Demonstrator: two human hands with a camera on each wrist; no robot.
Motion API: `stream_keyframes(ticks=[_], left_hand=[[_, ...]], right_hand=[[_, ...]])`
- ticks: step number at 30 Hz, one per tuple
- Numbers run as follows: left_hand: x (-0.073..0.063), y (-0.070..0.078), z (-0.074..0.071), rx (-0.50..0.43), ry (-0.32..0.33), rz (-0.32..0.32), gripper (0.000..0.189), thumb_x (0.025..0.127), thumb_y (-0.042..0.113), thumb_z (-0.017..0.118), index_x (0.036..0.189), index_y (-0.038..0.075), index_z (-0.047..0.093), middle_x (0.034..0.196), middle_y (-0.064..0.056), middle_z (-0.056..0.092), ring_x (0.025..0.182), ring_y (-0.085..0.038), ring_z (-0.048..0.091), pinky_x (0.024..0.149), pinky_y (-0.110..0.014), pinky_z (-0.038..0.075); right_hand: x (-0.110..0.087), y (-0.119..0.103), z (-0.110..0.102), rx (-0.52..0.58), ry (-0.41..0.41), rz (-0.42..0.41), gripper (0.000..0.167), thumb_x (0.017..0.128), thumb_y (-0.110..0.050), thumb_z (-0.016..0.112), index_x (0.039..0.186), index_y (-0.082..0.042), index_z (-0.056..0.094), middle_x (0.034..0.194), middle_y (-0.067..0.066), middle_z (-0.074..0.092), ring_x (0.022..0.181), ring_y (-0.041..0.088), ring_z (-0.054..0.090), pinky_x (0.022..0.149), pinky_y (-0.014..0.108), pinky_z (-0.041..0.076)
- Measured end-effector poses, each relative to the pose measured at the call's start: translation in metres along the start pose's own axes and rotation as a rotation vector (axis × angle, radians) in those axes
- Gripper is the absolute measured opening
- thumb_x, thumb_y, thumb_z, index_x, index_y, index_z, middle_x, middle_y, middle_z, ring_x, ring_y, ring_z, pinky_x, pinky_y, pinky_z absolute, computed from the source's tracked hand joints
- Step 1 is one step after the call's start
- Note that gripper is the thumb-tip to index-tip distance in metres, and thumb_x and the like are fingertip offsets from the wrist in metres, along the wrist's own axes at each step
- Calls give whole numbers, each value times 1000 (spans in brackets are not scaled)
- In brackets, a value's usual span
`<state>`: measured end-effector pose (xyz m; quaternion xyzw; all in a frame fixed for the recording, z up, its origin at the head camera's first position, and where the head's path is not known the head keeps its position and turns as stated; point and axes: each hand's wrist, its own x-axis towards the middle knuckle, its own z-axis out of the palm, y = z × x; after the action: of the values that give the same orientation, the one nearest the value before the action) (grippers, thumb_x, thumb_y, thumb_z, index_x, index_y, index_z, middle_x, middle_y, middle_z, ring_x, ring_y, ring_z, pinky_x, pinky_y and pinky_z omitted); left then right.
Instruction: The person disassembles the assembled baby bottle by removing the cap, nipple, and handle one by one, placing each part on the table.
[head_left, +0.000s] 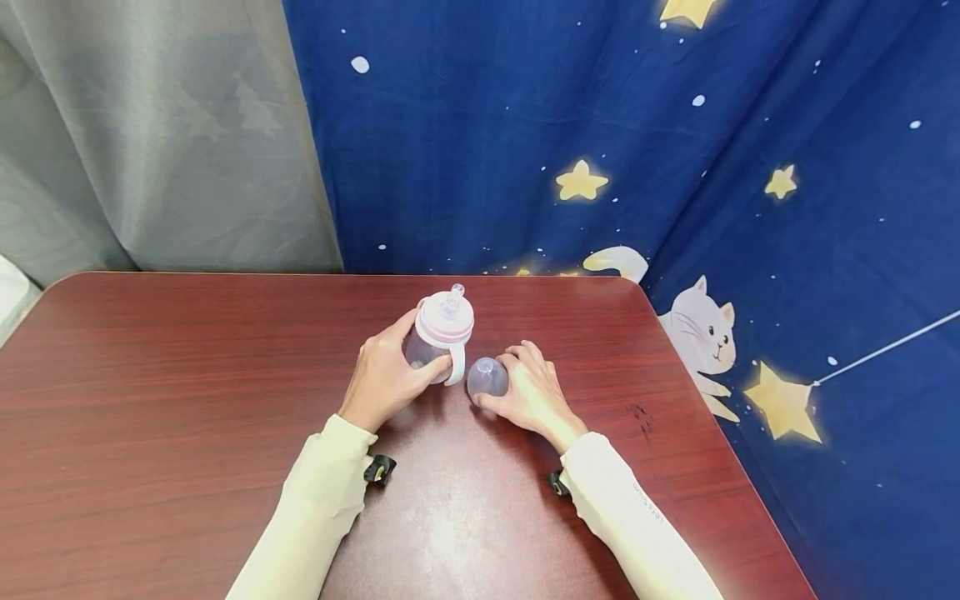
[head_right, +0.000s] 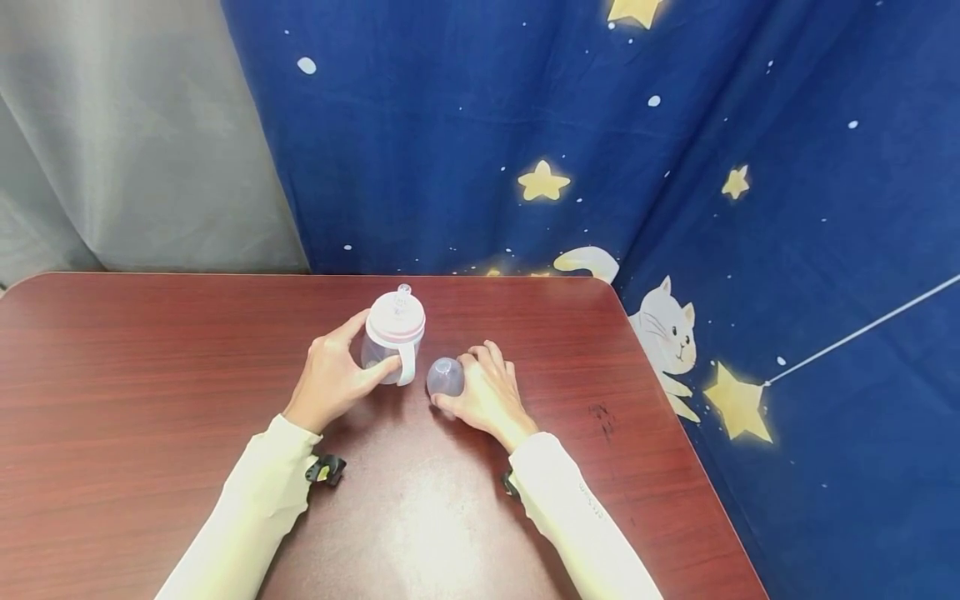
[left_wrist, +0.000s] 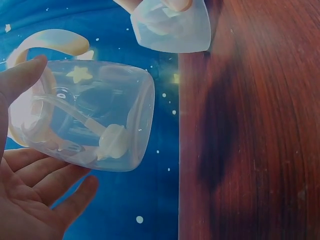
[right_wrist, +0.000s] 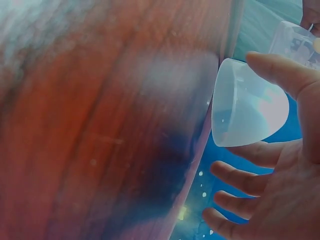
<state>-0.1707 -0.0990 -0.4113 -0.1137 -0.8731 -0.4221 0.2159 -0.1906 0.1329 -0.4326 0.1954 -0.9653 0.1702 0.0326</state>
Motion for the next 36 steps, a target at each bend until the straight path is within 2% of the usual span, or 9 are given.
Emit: stream_keyframes(ticks=[21,24,29,36], left_hand=[[0,1,1,-7,-2,-2,76,71,35,85,138,11,57,115,-10,70,95,-30,68,81,-49,52],[-2,0,1,-5,-4,0,76,72,35,85,139,11,56,116,-10,70,95,-29,68,81,-49,52],[-3,0,2,-3,-2,3,77,72,36,85,139,11,56,116,-10,70,96,-30,68,82,-48,52],[-5,0,3,32,41,-2,76,69,41,85,135,12,60,112,-9,71,91,-28,69,77,-47,53]], right_hand=[[-2,1,0,-35,-50,9,64,71,-51,80,115,-6,69,121,11,58,135,34,40,98,55,37],[-3,0,0,-36,-50,17,69,71,-55,80,117,-5,68,122,12,58,136,35,39,99,55,37],[-5,-5,-6,-13,2,42,82,71,-63,76,127,-5,62,131,12,54,139,32,35,103,56,35],[-4,-19,-22,172,174,-12,64,86,-40,61,142,-12,49,141,9,52,136,26,41,104,53,36]])
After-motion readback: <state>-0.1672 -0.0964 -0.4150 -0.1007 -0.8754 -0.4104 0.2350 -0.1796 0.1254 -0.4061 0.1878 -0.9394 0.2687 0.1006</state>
